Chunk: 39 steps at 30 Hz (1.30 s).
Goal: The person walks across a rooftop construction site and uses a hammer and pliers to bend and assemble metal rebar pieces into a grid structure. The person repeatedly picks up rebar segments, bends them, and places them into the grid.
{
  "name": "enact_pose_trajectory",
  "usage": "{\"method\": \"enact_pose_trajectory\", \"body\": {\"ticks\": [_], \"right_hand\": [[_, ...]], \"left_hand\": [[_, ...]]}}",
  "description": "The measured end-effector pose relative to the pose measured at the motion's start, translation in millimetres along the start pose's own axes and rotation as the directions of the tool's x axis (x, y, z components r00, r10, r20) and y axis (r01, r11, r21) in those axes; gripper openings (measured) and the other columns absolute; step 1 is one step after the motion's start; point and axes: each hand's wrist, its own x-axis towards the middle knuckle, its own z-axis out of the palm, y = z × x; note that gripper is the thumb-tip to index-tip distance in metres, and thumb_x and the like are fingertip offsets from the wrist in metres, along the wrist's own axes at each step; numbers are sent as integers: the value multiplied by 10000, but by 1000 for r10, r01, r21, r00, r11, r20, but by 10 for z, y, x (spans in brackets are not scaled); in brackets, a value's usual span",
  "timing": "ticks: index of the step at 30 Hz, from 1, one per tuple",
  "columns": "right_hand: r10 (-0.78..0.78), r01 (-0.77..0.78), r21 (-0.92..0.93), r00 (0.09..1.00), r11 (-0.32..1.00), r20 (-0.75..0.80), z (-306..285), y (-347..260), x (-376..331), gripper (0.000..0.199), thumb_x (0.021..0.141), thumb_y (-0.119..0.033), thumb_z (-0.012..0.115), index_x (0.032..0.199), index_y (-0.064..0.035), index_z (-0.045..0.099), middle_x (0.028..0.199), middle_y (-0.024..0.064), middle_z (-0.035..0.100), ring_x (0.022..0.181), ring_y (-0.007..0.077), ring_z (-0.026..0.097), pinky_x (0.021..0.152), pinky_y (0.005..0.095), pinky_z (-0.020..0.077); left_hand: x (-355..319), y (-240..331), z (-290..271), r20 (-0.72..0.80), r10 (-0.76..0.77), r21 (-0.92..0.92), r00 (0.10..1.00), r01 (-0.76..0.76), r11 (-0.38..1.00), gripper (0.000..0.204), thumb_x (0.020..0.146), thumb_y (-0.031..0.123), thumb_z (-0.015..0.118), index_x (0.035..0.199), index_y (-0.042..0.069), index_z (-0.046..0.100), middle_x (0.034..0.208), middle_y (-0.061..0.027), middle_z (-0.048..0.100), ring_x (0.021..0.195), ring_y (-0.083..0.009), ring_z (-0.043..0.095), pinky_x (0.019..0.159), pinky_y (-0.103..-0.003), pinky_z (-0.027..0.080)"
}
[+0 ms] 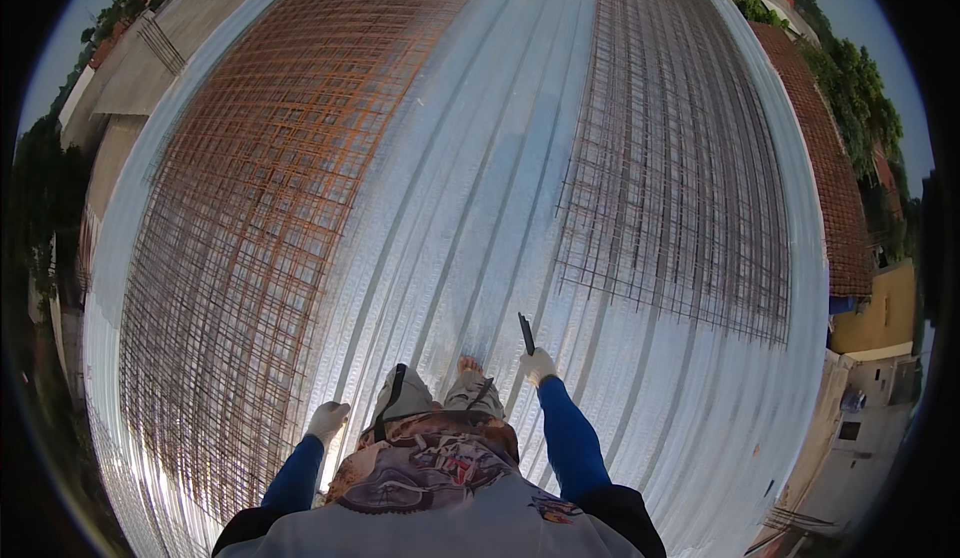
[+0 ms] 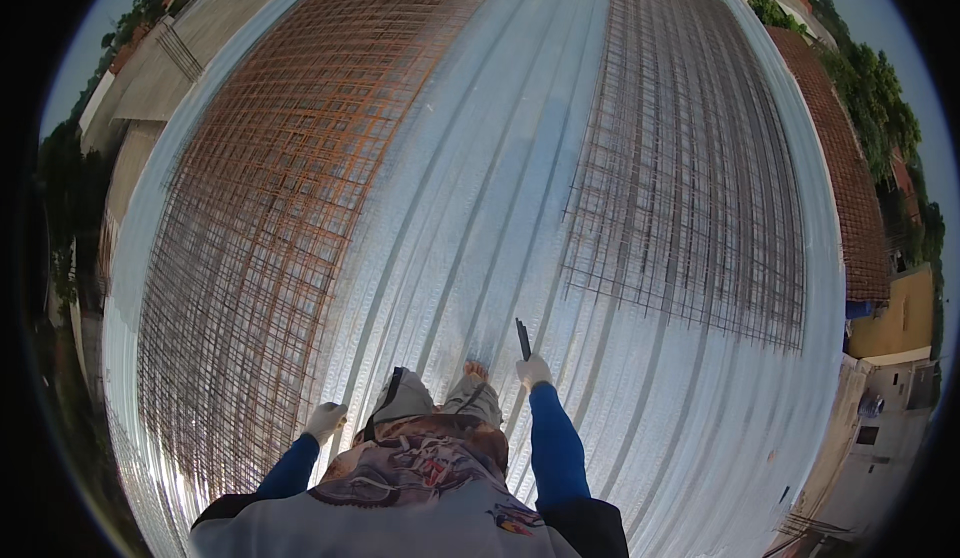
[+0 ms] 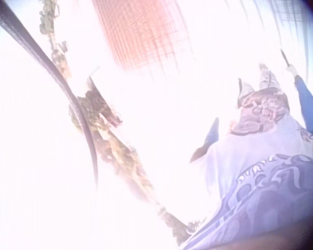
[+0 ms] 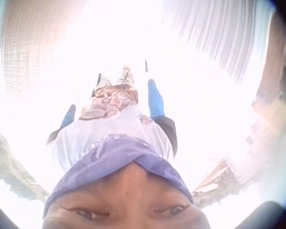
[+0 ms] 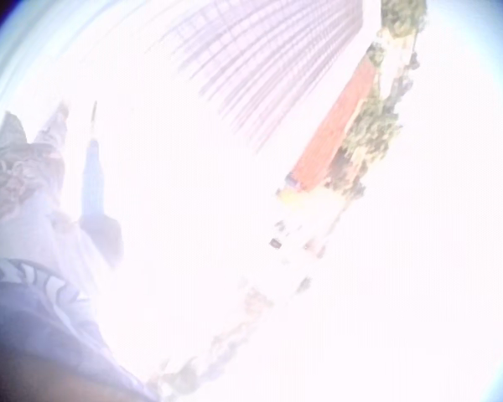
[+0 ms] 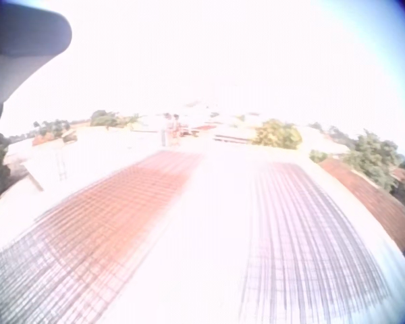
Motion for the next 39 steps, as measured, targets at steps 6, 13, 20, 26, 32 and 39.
{"method": "enact_pose_trajectory", "body": {"ticks": [6,13,20,26,32,39], "right_hand": [[-350,336,-212,936,918,-33,-1191,-3194,1102,478,902,-418,624,1057,32,665,956,287,718,955,466,698,841,528,541],[-252,247,-194,968,949,0,-1137,-3908,1786,553,898,-530,662,1015,10,699,855,239,724,879,407,721,772,502,538],[445,-453,53,888,890,113,-1211,-2847,1339,577,870,-455,711,978,111,709,754,227,717,720,376,734,638,481,546],[510,-454,-342,855,823,92,-1237,-2400,1680,555,874,-426,723,1039,103,689,701,184,681,673,335,709,604,481,529],[307,-271,-283,948,920,89,-1539,-3404,3170,535,851,-412,724,962,109,686,718,237,685,739,389,725,640,495,528],[31,-25,59,995,998,-100,-2676,-5135,5626,454,877,-399,721,825,45,645,622,137,606,598,292,646,591,450,500]], "left_hand": [[393,2841,-100,-51,444,-128,895,-447,886,517,971,389,616,1217,-63,672,1106,-185,745,1068,-260,701,964,-373,517],[2164,2190,-353,-143,159,-63,977,-169,984,567,898,456,656,1063,-82,726,961,-240,758,979,-349,733,874,-423,544],[2607,1880,-1241,-25,-352,177,936,351,919,508,857,446,697,830,-61,717,722,-159,726,628,-265,713,592,-421,559],[3876,3456,-1514,-187,-155,-118,970,135,984,443,854,371,700,779,-66,705,627,-159,681,541,-238,645,550,-400,502],[4898,5858,-1148,-45,77,-18,996,-78,997,581,880,505,654,928,-68,740,817,-193,737,800,-272,712,745,-420,531],[5159,8639,-1040,33,356,120,934,-357,926,633,947,521,584,1201,-46,705,1123,-254,735,1075,-361,702,960,-433,519]]}}
